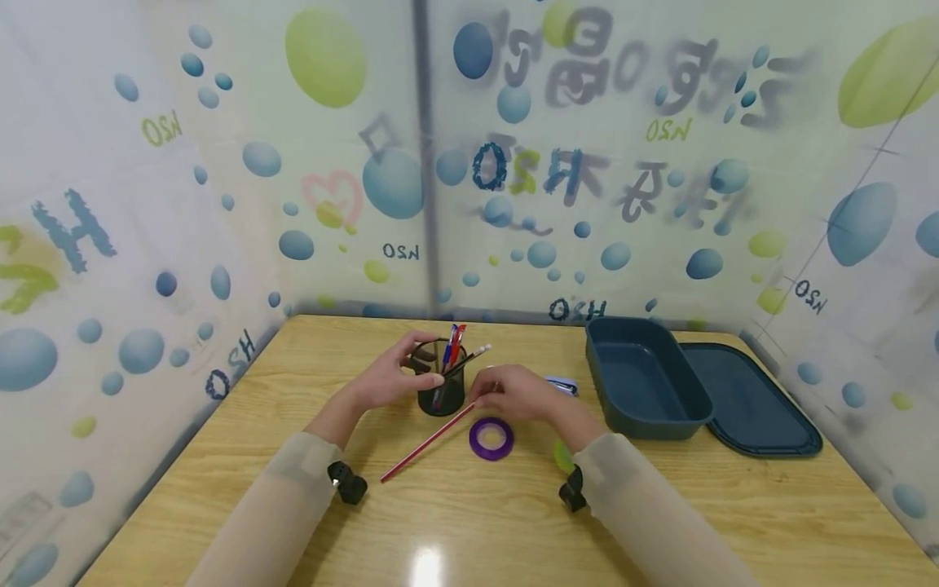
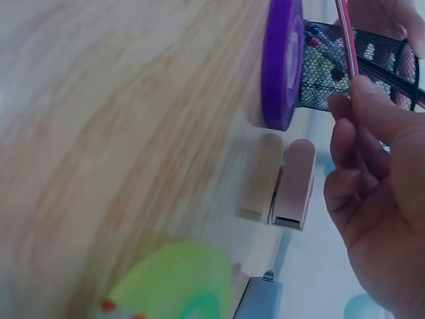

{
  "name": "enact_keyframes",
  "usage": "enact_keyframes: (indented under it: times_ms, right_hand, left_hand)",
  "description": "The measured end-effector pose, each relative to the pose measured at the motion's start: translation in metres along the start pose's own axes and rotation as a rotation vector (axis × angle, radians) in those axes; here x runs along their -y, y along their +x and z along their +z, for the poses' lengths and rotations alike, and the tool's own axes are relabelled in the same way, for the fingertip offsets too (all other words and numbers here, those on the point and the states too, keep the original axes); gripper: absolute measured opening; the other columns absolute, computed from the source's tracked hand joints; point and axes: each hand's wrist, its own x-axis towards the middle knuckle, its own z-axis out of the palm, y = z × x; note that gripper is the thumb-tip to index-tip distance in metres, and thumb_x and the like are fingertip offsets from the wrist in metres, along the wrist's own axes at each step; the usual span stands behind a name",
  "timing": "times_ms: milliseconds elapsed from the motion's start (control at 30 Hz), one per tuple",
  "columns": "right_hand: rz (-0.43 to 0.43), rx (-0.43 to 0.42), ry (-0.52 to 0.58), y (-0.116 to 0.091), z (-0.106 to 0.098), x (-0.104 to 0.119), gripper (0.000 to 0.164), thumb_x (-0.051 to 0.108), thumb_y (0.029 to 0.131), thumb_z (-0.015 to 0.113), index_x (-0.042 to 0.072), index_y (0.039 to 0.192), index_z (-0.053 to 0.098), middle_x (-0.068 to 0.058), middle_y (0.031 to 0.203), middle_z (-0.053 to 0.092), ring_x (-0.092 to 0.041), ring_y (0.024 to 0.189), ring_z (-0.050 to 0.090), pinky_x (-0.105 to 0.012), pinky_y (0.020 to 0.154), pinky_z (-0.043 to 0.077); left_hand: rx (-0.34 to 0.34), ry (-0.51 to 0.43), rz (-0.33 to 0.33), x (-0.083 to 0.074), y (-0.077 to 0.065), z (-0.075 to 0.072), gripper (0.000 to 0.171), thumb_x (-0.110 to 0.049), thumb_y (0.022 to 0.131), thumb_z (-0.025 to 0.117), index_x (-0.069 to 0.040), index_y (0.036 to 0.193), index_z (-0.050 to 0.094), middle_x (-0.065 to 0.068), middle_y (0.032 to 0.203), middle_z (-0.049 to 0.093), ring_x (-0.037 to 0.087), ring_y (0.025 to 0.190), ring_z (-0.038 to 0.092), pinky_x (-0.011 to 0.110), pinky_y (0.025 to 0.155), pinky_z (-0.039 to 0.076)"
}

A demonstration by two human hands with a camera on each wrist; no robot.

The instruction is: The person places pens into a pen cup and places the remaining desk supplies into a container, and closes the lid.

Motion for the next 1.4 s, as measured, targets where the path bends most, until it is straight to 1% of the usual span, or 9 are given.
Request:
enact_keyframes:
  times_ms: [100, 233, 433, 567, 667, 767, 967, 1200, 1400]
  right_hand:
    - [-0.013, 0.001, 0.045, -0.005, -0.002, -0.001, 0.016, 0.021, 0.11, 0.069, 0.015, 0.121, 0.08, 0.005, 0.114, 0.079, -0.01, 0.099, 0.069, -0.037, 0.094, 0.058]
    - [-0.011, 0.026, 0.083, -0.013, -0.004, -0.003, 0.02, 0.025, 0.11, 0.069, 0.017, 0.125, 0.081, 0.004, 0.12, 0.078, -0.008, 0.096, 0.067, -0.031, 0.088, 0.058]
    - [-0.028, 0.024, 0.176, -0.028, -0.007, 0.001, 0.017, 0.026, 0.11, 0.07, 0.021, 0.121, 0.081, 0.005, 0.112, 0.077, -0.013, 0.09, 0.065, -0.03, 0.081, 0.055]
    - [-0.052, -0.009, 0.274, -0.039, -0.01, 0.008, 0.019, 0.024, 0.11, 0.068, 0.015, 0.122, 0.081, -0.01, 0.103, 0.076, -0.031, 0.083, 0.064, -0.03, 0.07, 0.052]
    - [-0.046, -0.033, 0.358, -0.048, -0.011, 0.012, 0.023, 0.025, 0.111, 0.067, 0.011, 0.126, 0.079, -0.021, 0.103, 0.075, -0.049, 0.086, 0.065, -0.03, 0.062, 0.049]
    - [-0.022, -0.074, 0.446, -0.056, -0.011, 0.014, 0.027, 0.027, 0.111, 0.067, 0.009, 0.129, 0.076, -0.021, 0.109, 0.077, -0.056, 0.093, 0.067, -0.031, 0.059, 0.049]
    - [-0.021, -0.198, 0.538, -0.069, -0.011, 0.016, 0.025, 0.027, 0.112, 0.066, 0.014, 0.131, 0.074, -0.002, 0.116, 0.079, -0.045, 0.084, 0.069, -0.03, 0.057, 0.049]
    - [-0.014, -0.308, 0.606, -0.079, -0.019, 0.017, 0.03, 0.023, 0.113, 0.064, 0.011, 0.141, 0.066, -0.002, 0.103, 0.068, -0.019, 0.07, 0.063, -0.026, 0.057, 0.046]
    - [-0.035, -0.419, 0.616, -0.085, -0.027, 0.023, 0.027, 0.021, 0.114, 0.061, 0.01, 0.138, 0.066, -0.003, 0.097, 0.066, -0.015, 0.063, 0.059, -0.026, 0.054, 0.045]
  left_hand:
    - [-0.001, 0.006, 0.004, -0.001, -0.001, 0.0, 0.072, -0.037, 0.102, 0.08, -0.027, 0.164, 0.044, 0.018, 0.154, 0.056, 0.044, 0.142, 0.053, 0.064, 0.113, 0.047]
    - [-0.002, 0.01, 0.011, -0.001, -0.002, 0.0, 0.072, -0.036, 0.102, 0.08, -0.026, 0.164, 0.044, 0.019, 0.154, 0.056, 0.045, 0.142, 0.053, 0.066, 0.114, 0.046]
    - [-0.005, 0.015, 0.011, -0.003, -0.002, 0.001, 0.073, -0.036, 0.102, 0.08, -0.026, 0.164, 0.043, 0.019, 0.155, 0.055, 0.044, 0.144, 0.052, 0.067, 0.117, 0.043]
    - [-0.004, 0.016, 0.008, -0.005, -0.003, 0.0, 0.074, -0.038, 0.102, 0.08, -0.026, 0.164, 0.043, 0.018, 0.156, 0.055, 0.044, 0.144, 0.052, 0.066, 0.116, 0.044]
    - [-0.003, 0.015, 0.008, -0.005, -0.003, 0.0, 0.074, -0.038, 0.102, 0.08, -0.026, 0.164, 0.043, 0.019, 0.156, 0.055, 0.044, 0.144, 0.051, 0.066, 0.116, 0.044]
    - [-0.001, 0.019, 0.007, -0.004, -0.003, 0.0, 0.074, -0.039, 0.102, 0.08, -0.026, 0.165, 0.043, 0.019, 0.157, 0.053, 0.044, 0.145, 0.051, 0.067, 0.117, 0.044]
    - [0.005, 0.024, -0.008, -0.003, -0.002, 0.0, 0.075, -0.041, 0.102, 0.08, -0.026, 0.165, 0.042, 0.021, 0.16, 0.05, 0.046, 0.146, 0.05, 0.067, 0.117, 0.044]
    - [0.006, 0.023, -0.012, -0.003, -0.002, 0.0, 0.075, -0.041, 0.102, 0.079, -0.026, 0.165, 0.042, 0.019, 0.159, 0.05, 0.047, 0.145, 0.05, 0.066, 0.115, 0.045]
    - [0.009, 0.029, -0.021, -0.003, -0.001, -0.001, 0.078, -0.043, 0.102, 0.079, -0.024, 0.166, 0.04, 0.019, 0.16, 0.049, 0.049, 0.146, 0.048, 0.068, 0.116, 0.044]
